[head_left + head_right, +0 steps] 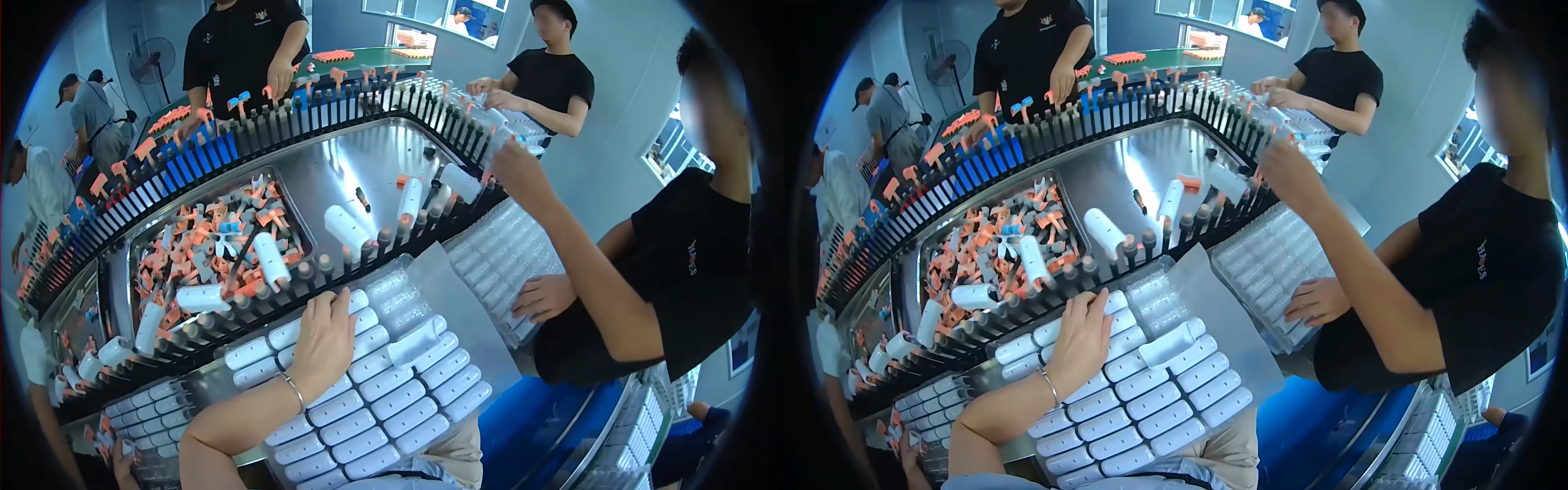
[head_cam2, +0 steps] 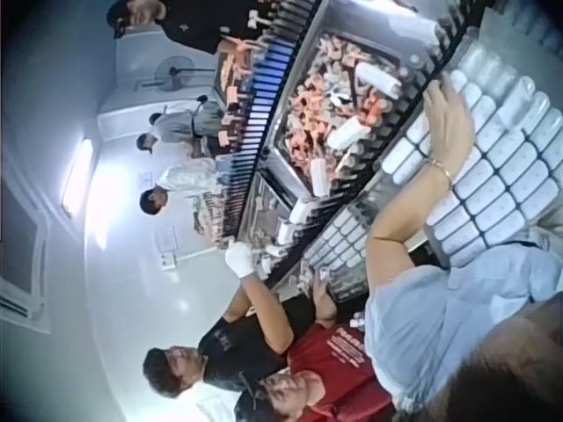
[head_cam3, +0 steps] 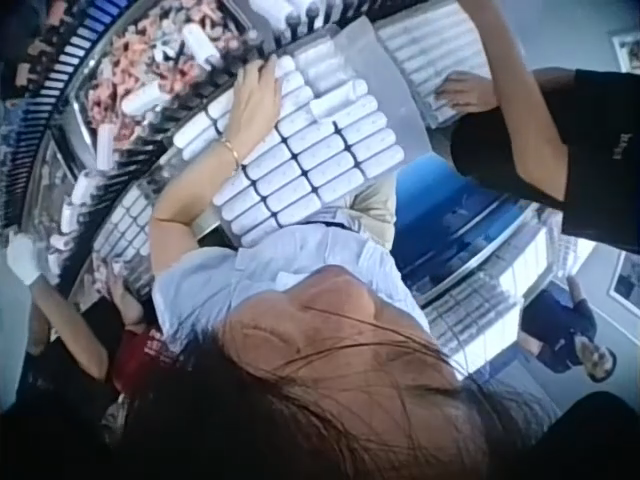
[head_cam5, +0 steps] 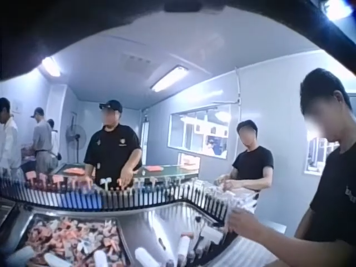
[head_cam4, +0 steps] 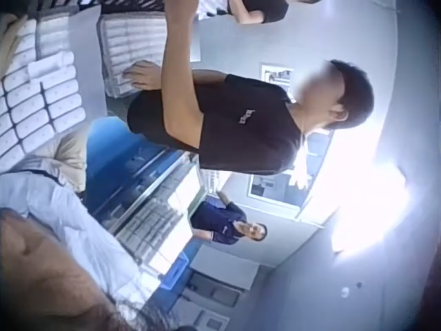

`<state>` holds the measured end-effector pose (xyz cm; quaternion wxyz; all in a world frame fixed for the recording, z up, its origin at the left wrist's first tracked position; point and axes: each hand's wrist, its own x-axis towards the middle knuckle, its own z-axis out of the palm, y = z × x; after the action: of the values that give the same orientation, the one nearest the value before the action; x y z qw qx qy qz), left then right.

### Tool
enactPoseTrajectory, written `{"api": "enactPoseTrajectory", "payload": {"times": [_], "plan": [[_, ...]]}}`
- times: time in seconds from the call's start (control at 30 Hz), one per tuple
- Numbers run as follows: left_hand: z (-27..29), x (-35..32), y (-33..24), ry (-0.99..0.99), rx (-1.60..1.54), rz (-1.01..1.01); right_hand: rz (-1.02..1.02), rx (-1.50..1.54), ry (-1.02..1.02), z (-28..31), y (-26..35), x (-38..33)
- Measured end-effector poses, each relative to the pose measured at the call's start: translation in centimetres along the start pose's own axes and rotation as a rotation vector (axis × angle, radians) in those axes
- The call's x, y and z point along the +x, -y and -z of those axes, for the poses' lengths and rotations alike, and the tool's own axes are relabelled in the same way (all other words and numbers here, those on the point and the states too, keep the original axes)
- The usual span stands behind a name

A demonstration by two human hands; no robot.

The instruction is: Packing manufactured tubes from a production line conveyor into plastic trays.

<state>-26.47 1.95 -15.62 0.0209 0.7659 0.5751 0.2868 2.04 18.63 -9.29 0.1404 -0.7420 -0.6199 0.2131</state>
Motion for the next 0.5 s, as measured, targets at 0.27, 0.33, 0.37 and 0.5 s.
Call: {"api": "enactPoseTrajectory", "payload": {"times": [0.27, 0.33, 0.37, 0.5], "plan": [[0.0, 0.9, -0.3, -0.04, -0.13, 0.055, 0.982, -0.18, 0.507, 4.5, -0.3, 18.4], [-0.9, 0.9, 0.1, -0.017, -0.173, 0.094, 0.949, -0.12, 0.53, 3.4, 1.2, 18.7], [-0.6, 0.7, 0.1, -0.008, -0.165, 0.112, 0.945, -0.092, 0.531, 3.1, 2.5, 18.2], [-0.6, 0.5, 0.1, 0.006, -0.106, 0.109, 0.853, 0.02, 0.515, 2.8, 3.2, 16.3]]}}
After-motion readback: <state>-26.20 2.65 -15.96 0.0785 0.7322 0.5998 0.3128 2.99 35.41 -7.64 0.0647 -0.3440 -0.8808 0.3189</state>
